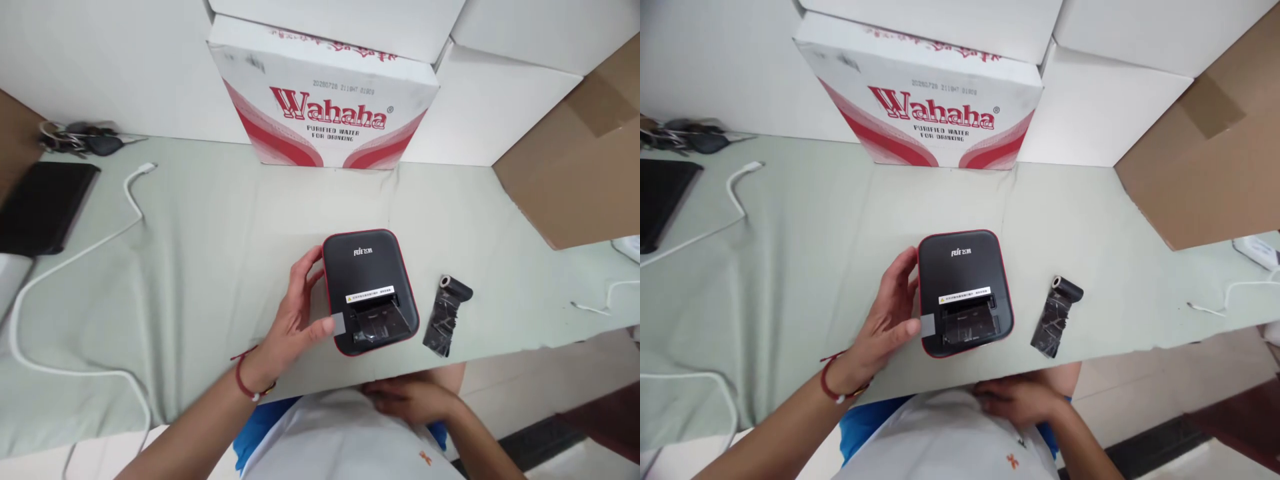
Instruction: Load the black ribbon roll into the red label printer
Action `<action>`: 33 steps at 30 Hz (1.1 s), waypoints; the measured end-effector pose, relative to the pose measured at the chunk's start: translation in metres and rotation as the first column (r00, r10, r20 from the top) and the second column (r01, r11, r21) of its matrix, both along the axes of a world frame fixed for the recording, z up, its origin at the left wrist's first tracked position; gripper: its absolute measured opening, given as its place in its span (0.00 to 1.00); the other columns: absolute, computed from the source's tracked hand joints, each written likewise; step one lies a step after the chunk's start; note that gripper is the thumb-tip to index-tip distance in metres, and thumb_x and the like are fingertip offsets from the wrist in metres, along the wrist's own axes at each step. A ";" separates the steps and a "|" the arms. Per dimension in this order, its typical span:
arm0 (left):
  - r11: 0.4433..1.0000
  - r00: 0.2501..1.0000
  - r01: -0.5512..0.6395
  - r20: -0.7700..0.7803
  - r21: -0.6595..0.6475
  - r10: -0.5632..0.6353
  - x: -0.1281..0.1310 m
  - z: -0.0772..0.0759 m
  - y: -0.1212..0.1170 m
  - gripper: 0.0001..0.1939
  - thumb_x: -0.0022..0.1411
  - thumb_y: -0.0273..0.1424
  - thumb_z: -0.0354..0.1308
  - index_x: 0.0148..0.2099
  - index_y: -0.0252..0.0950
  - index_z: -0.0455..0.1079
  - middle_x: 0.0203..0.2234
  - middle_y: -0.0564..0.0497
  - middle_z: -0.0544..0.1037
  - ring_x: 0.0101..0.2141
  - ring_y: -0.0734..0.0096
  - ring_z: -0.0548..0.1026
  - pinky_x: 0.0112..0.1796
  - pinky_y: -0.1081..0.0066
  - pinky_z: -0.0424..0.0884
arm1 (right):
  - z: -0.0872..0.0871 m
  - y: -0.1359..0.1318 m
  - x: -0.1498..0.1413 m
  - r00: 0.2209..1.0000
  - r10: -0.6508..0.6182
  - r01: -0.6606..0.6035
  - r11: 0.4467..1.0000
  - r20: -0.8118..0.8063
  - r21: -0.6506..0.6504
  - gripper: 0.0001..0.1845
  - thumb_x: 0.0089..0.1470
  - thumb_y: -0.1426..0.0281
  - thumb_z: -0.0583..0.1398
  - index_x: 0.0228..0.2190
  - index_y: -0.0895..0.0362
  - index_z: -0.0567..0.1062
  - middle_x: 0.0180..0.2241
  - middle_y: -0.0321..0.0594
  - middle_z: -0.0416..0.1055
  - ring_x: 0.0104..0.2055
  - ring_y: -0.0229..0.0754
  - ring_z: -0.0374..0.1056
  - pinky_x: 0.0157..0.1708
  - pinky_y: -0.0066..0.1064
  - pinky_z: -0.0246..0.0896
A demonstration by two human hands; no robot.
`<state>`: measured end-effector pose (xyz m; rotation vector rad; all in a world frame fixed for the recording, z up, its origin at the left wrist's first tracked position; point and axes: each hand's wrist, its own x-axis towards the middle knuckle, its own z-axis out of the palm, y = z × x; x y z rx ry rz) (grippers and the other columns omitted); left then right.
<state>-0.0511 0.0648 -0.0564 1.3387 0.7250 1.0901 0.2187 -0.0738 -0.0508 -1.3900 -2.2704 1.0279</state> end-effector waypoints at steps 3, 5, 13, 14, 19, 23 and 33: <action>0.995 0.995 0.100 0.017 0.014 -0.101 0.000 0.001 0.003 0.53 0.67 0.48 0.72 0.83 0.59 0.46 0.83 0.50 0.45 0.81 0.43 0.47 0.79 0.42 0.46 | 0.038 -0.010 0.029 0.961 0.133 -0.187 0.958 -0.241 -0.217 0.16 0.74 0.60 0.60 0.58 0.46 0.79 0.50 0.39 0.86 0.49 0.44 0.84 0.47 0.33 0.82; 0.993 0.992 0.119 0.032 0.012 -0.119 0.001 -0.002 0.005 0.53 0.67 0.46 0.72 0.83 0.59 0.45 0.84 0.51 0.44 0.82 0.44 0.44 0.79 0.41 0.45 | 0.063 -0.012 0.039 0.936 -0.013 -0.050 0.984 -0.352 -0.170 0.16 0.75 0.64 0.58 0.59 0.45 0.79 0.46 0.42 0.85 0.47 0.47 0.83 0.48 0.41 0.82; 0.983 0.974 0.126 0.203 -0.133 -0.098 0.011 -0.024 0.012 0.63 0.57 0.44 0.79 0.82 0.69 0.42 0.84 0.58 0.44 0.82 0.46 0.42 0.79 0.39 0.41 | 0.061 0.025 -0.019 0.894 -0.337 0.439 0.790 -0.297 0.428 0.31 0.74 0.68 0.58 0.74 0.46 0.64 0.65 0.50 0.75 0.67 0.55 0.71 0.65 0.57 0.72; 0.982 0.972 0.127 0.214 -0.137 -0.095 0.012 -0.025 0.012 0.64 0.56 0.45 0.79 0.82 0.69 0.42 0.84 0.58 0.44 0.82 0.46 0.42 0.79 0.39 0.40 | 0.059 0.031 -0.026 0.926 -0.279 0.371 0.794 -0.254 0.481 0.33 0.74 0.68 0.57 0.75 0.47 0.61 0.67 0.50 0.75 0.70 0.55 0.69 0.68 0.59 0.69; 0.974 0.954 0.177 0.268 -0.140 -0.135 0.017 -0.027 0.011 0.62 0.58 0.41 0.78 0.81 0.70 0.41 0.84 0.62 0.43 0.83 0.48 0.41 0.79 0.40 0.39 | 0.052 0.043 -0.041 0.974 -0.134 0.218 0.770 -0.183 0.600 0.28 0.73 0.73 0.57 0.70 0.54 0.68 0.52 0.44 0.85 0.67 0.50 0.72 0.72 0.55 0.67; 0.971 0.940 0.206 0.302 -0.124 -0.160 0.018 -0.026 0.011 0.60 0.61 0.39 0.76 0.81 0.72 0.42 0.84 0.64 0.41 0.83 0.50 0.38 0.79 0.42 0.37 | 0.044 0.036 -0.044 0.962 -0.165 0.267 0.740 -0.219 0.617 0.28 0.69 0.79 0.58 0.67 0.54 0.72 0.50 0.44 0.86 0.63 0.48 0.76 0.69 0.51 0.71; 0.966 0.945 0.236 0.254 -0.106 -0.204 0.013 -0.032 0.018 0.60 0.64 0.42 0.74 0.83 0.66 0.38 0.84 0.59 0.39 0.82 0.48 0.42 0.79 0.41 0.46 | 0.086 0.072 -0.030 0.922 -0.324 0.387 0.802 -0.214 0.456 0.16 0.74 0.70 0.58 0.56 0.49 0.81 0.49 0.42 0.87 0.46 0.44 0.84 0.48 0.37 0.81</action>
